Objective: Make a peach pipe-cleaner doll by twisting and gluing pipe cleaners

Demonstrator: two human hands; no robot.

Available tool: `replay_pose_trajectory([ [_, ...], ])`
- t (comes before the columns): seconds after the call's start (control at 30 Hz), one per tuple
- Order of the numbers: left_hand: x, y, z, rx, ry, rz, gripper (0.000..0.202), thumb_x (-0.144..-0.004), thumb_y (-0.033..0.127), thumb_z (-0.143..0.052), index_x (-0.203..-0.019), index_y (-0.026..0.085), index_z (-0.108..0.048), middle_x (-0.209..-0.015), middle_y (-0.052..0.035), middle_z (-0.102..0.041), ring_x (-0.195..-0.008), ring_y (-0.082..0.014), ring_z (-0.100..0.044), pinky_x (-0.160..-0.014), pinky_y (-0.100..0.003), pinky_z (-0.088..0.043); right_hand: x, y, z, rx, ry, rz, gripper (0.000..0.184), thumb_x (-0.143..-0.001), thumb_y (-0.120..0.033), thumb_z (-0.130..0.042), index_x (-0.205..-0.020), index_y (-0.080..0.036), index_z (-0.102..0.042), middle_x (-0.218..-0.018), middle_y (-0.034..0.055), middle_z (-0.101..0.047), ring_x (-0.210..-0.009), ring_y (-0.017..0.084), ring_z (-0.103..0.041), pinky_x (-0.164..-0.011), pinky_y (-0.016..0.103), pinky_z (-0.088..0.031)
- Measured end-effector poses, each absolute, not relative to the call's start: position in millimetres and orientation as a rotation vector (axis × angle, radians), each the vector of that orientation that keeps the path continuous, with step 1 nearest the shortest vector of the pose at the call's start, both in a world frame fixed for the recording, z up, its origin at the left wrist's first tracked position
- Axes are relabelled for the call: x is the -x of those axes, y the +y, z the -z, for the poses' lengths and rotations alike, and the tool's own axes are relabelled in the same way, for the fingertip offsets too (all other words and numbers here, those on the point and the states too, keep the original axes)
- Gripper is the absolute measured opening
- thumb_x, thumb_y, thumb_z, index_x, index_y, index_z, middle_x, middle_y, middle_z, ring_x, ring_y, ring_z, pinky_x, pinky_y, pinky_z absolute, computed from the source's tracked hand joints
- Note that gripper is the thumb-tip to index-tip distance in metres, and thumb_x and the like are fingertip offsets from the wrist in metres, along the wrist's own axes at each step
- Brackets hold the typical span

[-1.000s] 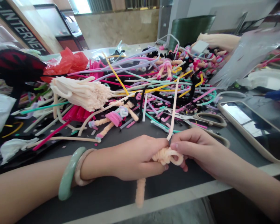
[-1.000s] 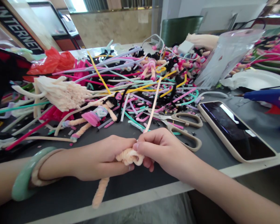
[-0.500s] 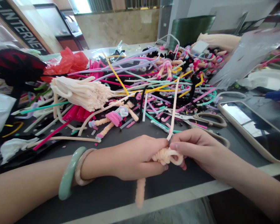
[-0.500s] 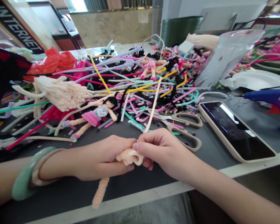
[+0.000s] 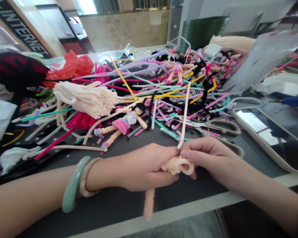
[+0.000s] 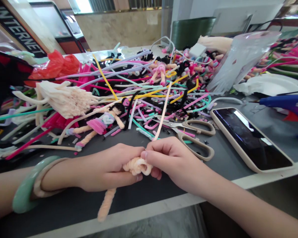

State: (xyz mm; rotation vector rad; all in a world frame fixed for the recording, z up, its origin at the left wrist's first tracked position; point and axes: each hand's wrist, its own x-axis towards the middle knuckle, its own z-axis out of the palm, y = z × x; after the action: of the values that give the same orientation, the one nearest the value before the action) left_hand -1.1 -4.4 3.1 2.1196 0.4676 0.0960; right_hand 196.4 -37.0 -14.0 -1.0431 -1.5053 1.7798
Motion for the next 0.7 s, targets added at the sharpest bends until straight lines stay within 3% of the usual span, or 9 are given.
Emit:
replay_pose_trajectory([
  [0.37, 1.2, -5.5, -3.9, -2.12, 0.469, -0.115, 0.025, -0.087, 0.01, -0.051, -0.11, 0.018, -0.058, -0.104, 0.002, -0.064, -0.09, -0.009, -0.06, -0.083, -0.015, -0.041, -196.5, -37.4, 14.9, 1.059, -1.551, -1.736, 0.032, -0.09, -0.029, -0.054, -0.061, -0.015, -0.058, -0.057, -0.0015, -0.054, -0.055, 0.009, -0.049, -0.054, 0.022, -0.037],
  [0.7, 0.9, -4.9, -4.3, -2.138, 0.51, -0.066, 0.022, -0.089, 0.017, -0.049, -0.109, 0.018, -0.057, -0.101, -0.001, -0.065, -0.088, -0.0134, -0.061, -0.079, -0.021, -0.043, -196.5, -37.5, 14.4, 1.08, -1.547, -1.722, 0.032, -0.089, -0.028, -0.055, -0.06, -0.016, -0.059, -0.057, -0.0007, -0.056, -0.056, 0.01, -0.049, -0.056, 0.023, -0.037],
])
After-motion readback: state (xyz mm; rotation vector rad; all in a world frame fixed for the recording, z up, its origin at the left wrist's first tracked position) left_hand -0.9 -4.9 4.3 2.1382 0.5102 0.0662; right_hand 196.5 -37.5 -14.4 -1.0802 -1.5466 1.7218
